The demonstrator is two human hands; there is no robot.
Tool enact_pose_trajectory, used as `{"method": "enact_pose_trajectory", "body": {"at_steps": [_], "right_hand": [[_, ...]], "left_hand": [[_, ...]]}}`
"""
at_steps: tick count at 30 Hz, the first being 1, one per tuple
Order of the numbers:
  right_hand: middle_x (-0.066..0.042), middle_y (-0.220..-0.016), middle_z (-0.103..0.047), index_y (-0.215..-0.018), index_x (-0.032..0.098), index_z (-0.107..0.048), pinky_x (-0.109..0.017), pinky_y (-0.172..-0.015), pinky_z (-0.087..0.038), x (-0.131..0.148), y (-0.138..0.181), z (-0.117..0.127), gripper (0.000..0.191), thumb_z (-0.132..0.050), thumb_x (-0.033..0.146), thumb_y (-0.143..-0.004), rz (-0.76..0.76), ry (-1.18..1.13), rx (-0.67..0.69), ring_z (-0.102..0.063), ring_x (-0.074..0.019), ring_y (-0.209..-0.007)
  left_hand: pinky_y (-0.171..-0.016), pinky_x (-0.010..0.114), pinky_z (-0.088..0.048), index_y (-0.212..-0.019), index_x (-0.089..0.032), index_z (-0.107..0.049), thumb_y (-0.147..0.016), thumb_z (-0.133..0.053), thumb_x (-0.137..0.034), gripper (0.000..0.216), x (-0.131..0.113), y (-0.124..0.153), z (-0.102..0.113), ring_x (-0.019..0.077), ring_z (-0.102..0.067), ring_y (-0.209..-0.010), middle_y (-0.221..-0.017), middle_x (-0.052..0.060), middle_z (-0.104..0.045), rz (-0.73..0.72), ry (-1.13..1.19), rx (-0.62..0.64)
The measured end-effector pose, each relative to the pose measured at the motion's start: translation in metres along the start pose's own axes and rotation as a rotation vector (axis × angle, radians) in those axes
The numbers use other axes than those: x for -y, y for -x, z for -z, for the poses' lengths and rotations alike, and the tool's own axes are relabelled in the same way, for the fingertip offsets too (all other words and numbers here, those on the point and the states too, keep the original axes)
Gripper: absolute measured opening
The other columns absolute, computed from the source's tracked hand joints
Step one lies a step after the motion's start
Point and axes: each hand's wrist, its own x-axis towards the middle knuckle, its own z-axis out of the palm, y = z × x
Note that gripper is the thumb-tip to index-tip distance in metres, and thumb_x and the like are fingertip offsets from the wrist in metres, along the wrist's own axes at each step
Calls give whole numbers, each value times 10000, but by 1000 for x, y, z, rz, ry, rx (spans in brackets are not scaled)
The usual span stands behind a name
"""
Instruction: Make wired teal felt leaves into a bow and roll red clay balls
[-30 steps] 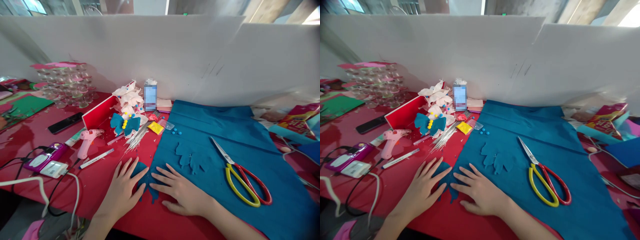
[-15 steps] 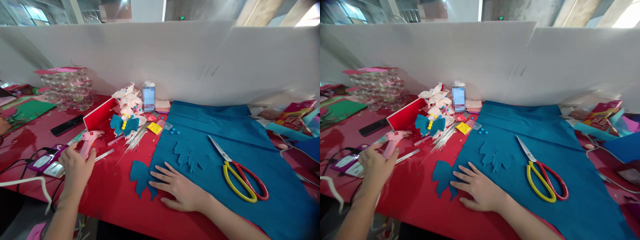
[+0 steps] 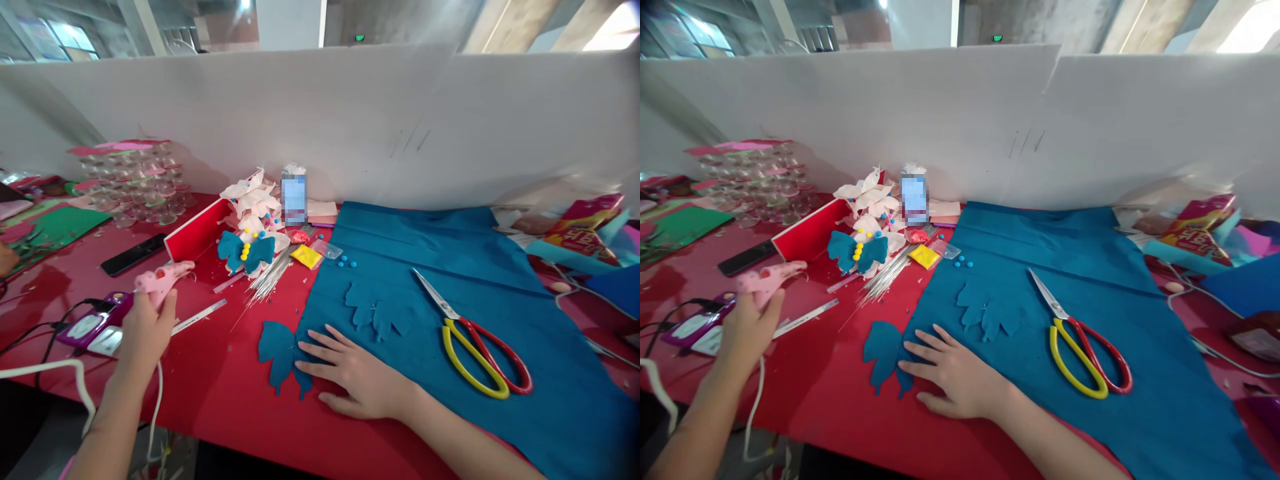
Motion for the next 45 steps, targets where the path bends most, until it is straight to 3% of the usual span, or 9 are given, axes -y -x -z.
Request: {"method": "enact_pose_trajectory", "body": {"at_steps": [2,5,7,11,15,29,35,45], "right_hand": [[-59,-1499,-296,-1415,256,-366,-505,-1135,-40,0,0,1,515,-414,420,-930,3,-6,2,-153,-252,-1406],[-53,-1502,-290,-1419,263,-356,-504,-1136,-43,0,0,2,518,-414,421,-930,5,-8,4,-147,-250,-1407],[-54,-1501,-292,-1419,261,-358,-505,-1136,-40,0,0,1,519,-418,419,-928,7,-8,-1,-152,-250,-1406],[-52,-1507,-275,-1417,252,-363,-507,-1136,-37,0,0,0,527,-448,391,-915,1,19,17,-139,-255,-1408],[-55,-1508,-272,-1413,250,-372,-503,-1136,-41,-1,0,-1,518,-425,412,-924,1,20,13,-140,-252,-1408],[-68,-1503,-285,-1417,246,-366,-513,-1134,-31,-3,1,-3,514,-402,419,-934,21,17,-14,-148,-261,-1406],[-61,-1504,-285,-1416,251,-368,-510,-1136,-29,-5,1,-4,516,-415,416,-929,24,15,-17,-155,-263,-1405],[-61,-1504,-287,-1413,248,-372,-513,-1134,-31,-4,1,-4,509,-404,415,-934,24,26,-14,-154,-264,-1405]], "left_hand": [[-634,349,-477,-1088,-127,-560,-769,-545,-536,519,-5,14,16,335,-653,-842,-851,131,-684,-6,27,-22],[-519,303,-434,-633,-207,-596,-765,-484,-544,379,-20,36,35,262,-631,-584,-510,52,-592,-134,-18,246],[-527,304,-437,-524,-225,-556,-725,-507,-497,342,-34,50,39,254,-622,-555,-490,53,-596,-271,-111,323],[-647,310,-472,-757,-175,-671,-735,-507,-409,286,-59,68,34,277,-663,-730,-706,101,-699,-515,-234,298],[-653,313,-474,-937,-150,-674,-779,-474,-316,305,-71,76,27,276,-671,-747,-784,114,-711,-608,-304,303],[-616,316,-461,-1049,-154,-623,-814,-413,-234,326,-77,81,24,281,-684,-754,-781,111,-708,-619,-378,362],[-609,329,-455,-984,-162,-628,-805,-409,-227,290,-80,82,23,291,-683,-748,-779,118,-704,-606,-404,411],[-591,323,-438,-1028,-194,-622,-801,-386,-197,327,-80,81,24,288,-681,-750,-854,110,-708,-619,-391,398]]}}
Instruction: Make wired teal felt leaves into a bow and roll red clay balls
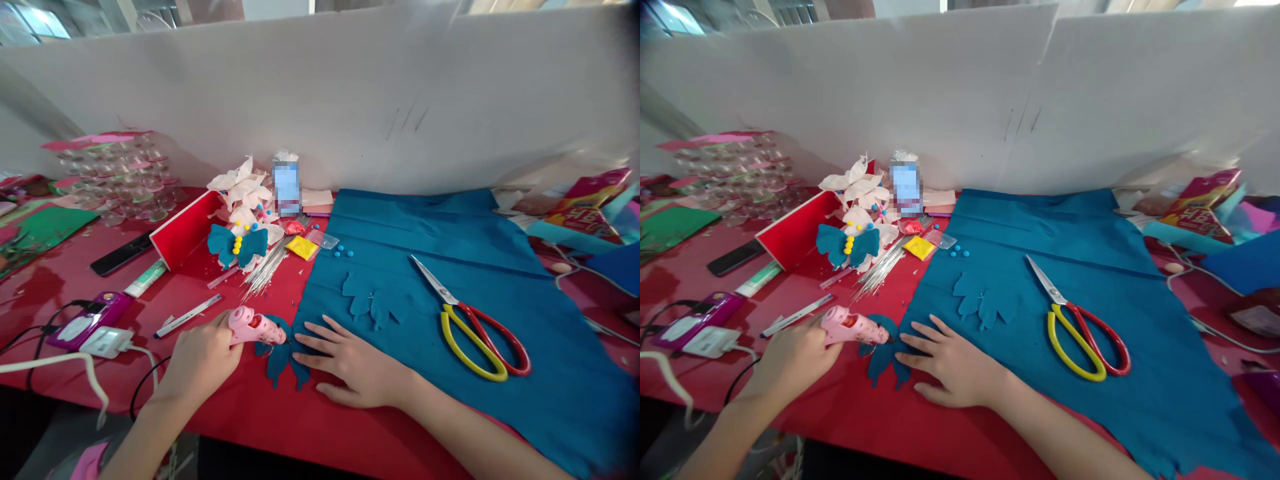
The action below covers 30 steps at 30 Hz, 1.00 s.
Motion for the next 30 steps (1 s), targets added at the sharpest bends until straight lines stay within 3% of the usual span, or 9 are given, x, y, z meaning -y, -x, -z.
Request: {"method": "enact_pose_trajectory", "body": {"at_steps": [19,30], "right_hand": [[-85,-1523,-233,-1408,235,-384,-506,-1135,-45,-2,0,-3,507,-410,412,-933,8,42,-23,-169,-264,-1403],[-100,-1517,-251,-1400,227,-397,-515,-1130,-51,-3,1,-4,503,-416,403,-929,16,59,-29,-183,-266,-1400]], "left_hand": [[-579,331,-435,-928,-158,-635,-809,-387,-204,279,-1,-3,1,291,-673,-700,-737,110,-693,-9,-23,-15],[-555,344,-439,-984,-144,-640,-800,-376,-199,326,2,5,-5,313,-680,-697,-734,123,-695,11,-80,33]]}}
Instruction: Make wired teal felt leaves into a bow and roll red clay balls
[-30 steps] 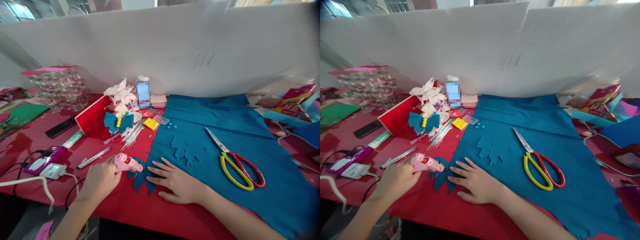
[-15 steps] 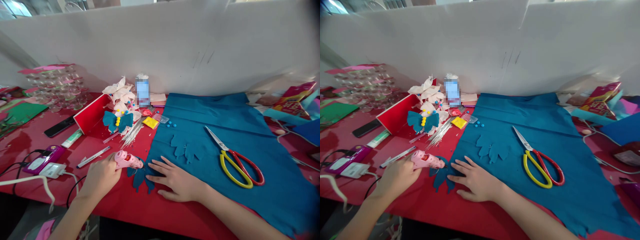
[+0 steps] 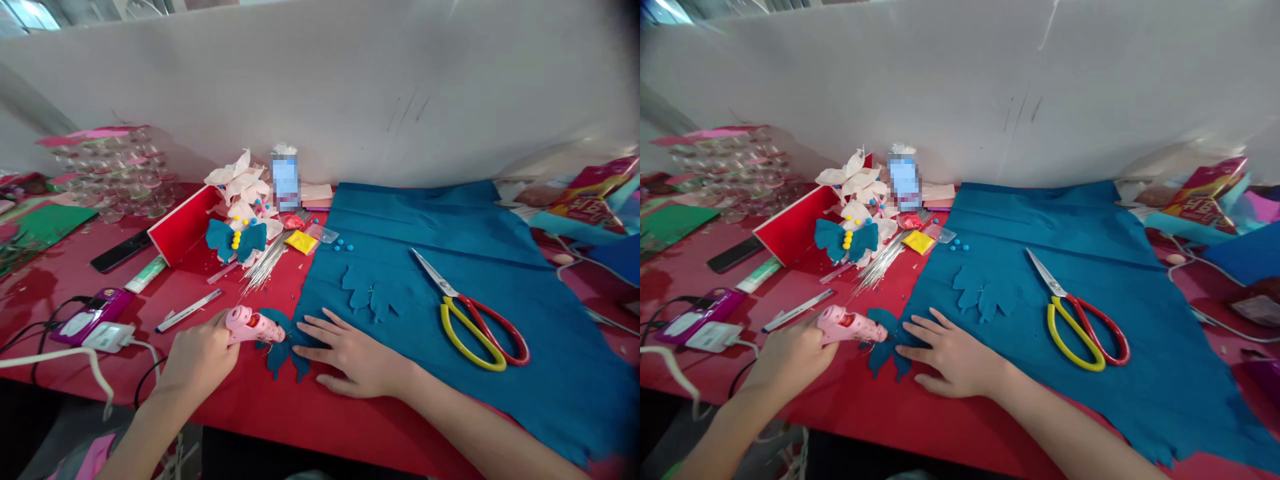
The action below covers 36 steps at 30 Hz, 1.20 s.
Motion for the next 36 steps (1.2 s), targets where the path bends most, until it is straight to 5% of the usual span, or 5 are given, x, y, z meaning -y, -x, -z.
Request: {"method": "enact_pose_trajectory", "body": {"at_steps": [36], "right_hand": [[-102,-1513,-258,-1399,236,-400,-521,-1127,-64,1,-1,0,500,-426,400,-927,-2,-10,-4,-193,-273,-1396]], "left_hand": [[-565,309,-426,-1029,-156,-628,-798,-380,-149,340,-1,-1,5,274,-681,-712,-771,104,-694,26,-12,15]]}}
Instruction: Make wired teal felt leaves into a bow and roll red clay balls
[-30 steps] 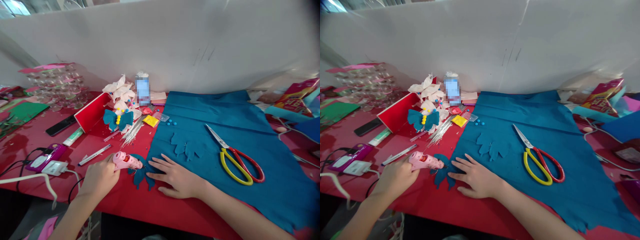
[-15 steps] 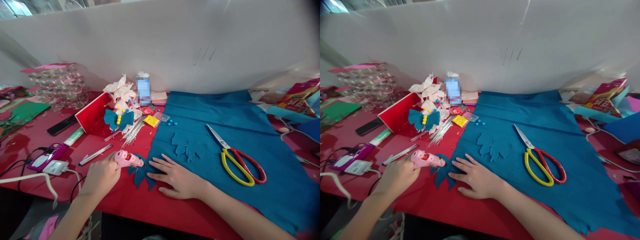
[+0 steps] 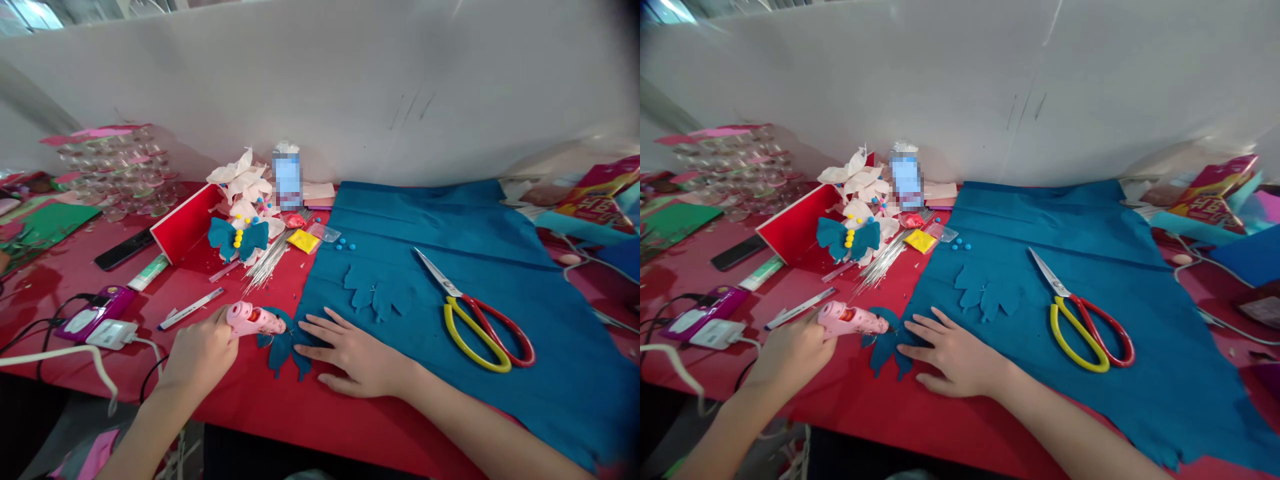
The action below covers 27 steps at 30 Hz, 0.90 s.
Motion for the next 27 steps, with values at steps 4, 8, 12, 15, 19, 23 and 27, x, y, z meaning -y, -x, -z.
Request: {"method": "enact_pose_trajectory", "body": {"at_steps": [4,8,12,15,19,23,27], "right_hand": [[-104,-1514,-255,-1402,234,-395,-520,-1127,-53,0,0,0,502,-414,406,-931,-5,2,11,-179,-267,-1400],[-98,-1514,-256,-1399,234,-401,-516,-1130,-58,-1,0,0,502,-418,410,-929,-1,-5,-1,-178,-267,-1400],[-94,-1515,-252,-1397,235,-403,-517,-1131,-62,0,0,1,500,-423,403,-927,1,-16,-10,-181,-268,-1400],[-92,-1516,-250,-1399,236,-400,-517,-1132,-62,0,0,2,501,-423,403,-927,-2,-18,-5,-182,-266,-1400],[-91,-1515,-253,-1398,232,-403,-514,-1133,-63,1,0,3,499,-417,405,-930,-1,-17,-1,-175,-266,-1401],[-89,-1518,-248,-1399,232,-400,-513,-1133,-60,1,0,3,500,-411,410,-932,-5,-4,9,-167,-262,-1403],[-89,-1520,-242,-1404,232,-390,-510,-1134,-54,1,0,2,501,-401,409,-936,-10,3,18,-169,-259,-1403]], "left_hand": [[-570,315,-428,-1016,-137,-634,-804,-372,-144,338,-1,-1,0,280,-677,-694,-713,105,-681,2,15,-27],[-569,323,-427,-1032,-132,-633,-798,-378,-142,346,0,-1,1,284,-673,-691,-711,112,-676,-5,22,-30],[-570,314,-423,-1058,-143,-632,-801,-359,-125,375,1,0,2,277,-673,-702,-675,103,-664,-3,31,-42],[-568,310,-420,-1058,-149,-636,-809,-361,-132,371,2,1,4,274,-672,-702,-668,102,-663,-2,24,-42],[-567,303,-419,-1059,-155,-637,-806,-373,-130,366,2,0,4,270,-671,-703,-678,101,-668,10,25,-39],[-575,309,-426,-1069,-151,-630,-805,-363,-129,376,2,0,3,274,-672,-697,-689,103,-670,1,23,-33],[-567,326,-430,-1063,-145,-628,-812,-352,-143,373,2,3,2,293,-674,-697,-724,116,-679,1,3,12]]}}
